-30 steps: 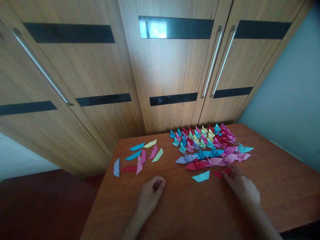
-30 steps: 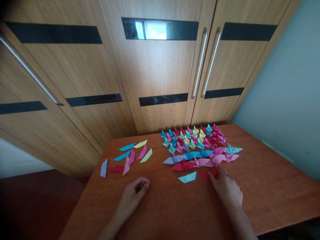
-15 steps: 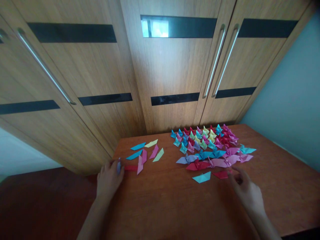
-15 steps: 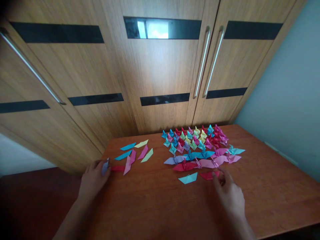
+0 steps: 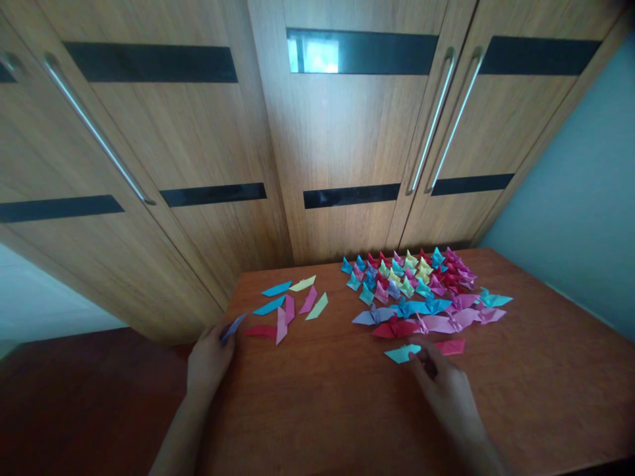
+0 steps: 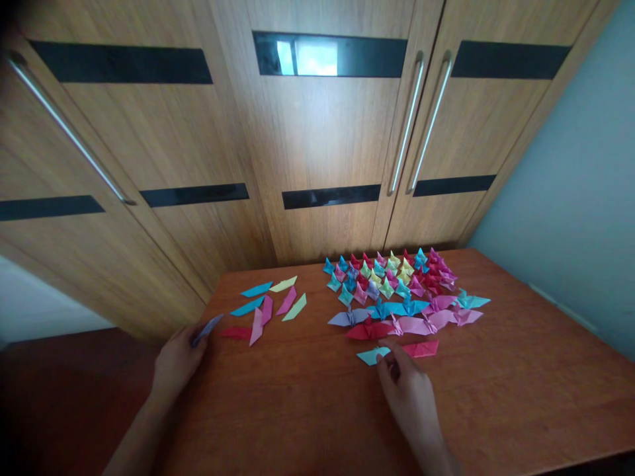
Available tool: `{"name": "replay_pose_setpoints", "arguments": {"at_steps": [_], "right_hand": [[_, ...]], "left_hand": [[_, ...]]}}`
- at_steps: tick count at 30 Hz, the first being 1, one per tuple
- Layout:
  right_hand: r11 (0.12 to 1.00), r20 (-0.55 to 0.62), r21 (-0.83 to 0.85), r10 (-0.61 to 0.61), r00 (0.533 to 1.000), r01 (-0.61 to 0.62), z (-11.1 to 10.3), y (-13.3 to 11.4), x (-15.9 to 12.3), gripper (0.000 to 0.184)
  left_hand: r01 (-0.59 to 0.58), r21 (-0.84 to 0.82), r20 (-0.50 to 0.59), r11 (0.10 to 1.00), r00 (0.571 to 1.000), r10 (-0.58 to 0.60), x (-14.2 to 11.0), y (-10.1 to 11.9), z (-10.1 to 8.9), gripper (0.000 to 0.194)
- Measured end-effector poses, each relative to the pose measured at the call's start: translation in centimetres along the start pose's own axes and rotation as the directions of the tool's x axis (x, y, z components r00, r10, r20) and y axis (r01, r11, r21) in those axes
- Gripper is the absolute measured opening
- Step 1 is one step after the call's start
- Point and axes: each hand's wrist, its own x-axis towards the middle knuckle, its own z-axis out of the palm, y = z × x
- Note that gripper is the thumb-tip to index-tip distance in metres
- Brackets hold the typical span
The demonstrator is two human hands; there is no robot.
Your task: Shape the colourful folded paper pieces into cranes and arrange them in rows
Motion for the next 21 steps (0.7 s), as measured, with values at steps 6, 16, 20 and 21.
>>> {"name": "replay_pose_setpoints", "arguments": {"at_steps": [6,16,20,21], "right_hand": [[0.985,0.087,0.167,-0.045,0.995,0.030,2.6,-2.8,-1.8,0.032],[0.822,0.291,0.547,-0.013,0.957,-0.155,6.2,-6.8,-4.2,0.027],[0.759,0.196,0.612,0.126,0.972,-0.222,6.0,-5.7,-4.3,0.031],[0.754,0.179,0.610,0.168,0.969,-0.243,5.7,-5.4,-4.3,0.031]], "left_hand": [[0.232,-0.647,0.091,0.727,0.969,-0.229,-2.3,2.9,-0.4,0.031],[0.551,-0.834,0.546,-0.008,0.828,0.130,-12.3,16.9,2.8,0.024],[0.548,-0.836,0.543,0.033,0.817,0.193,-14.4,19.0,4.4,0.022],[0.530,-0.843,0.536,0.091,0.818,0.207,-14.7,19.2,4.8,0.023]]}}
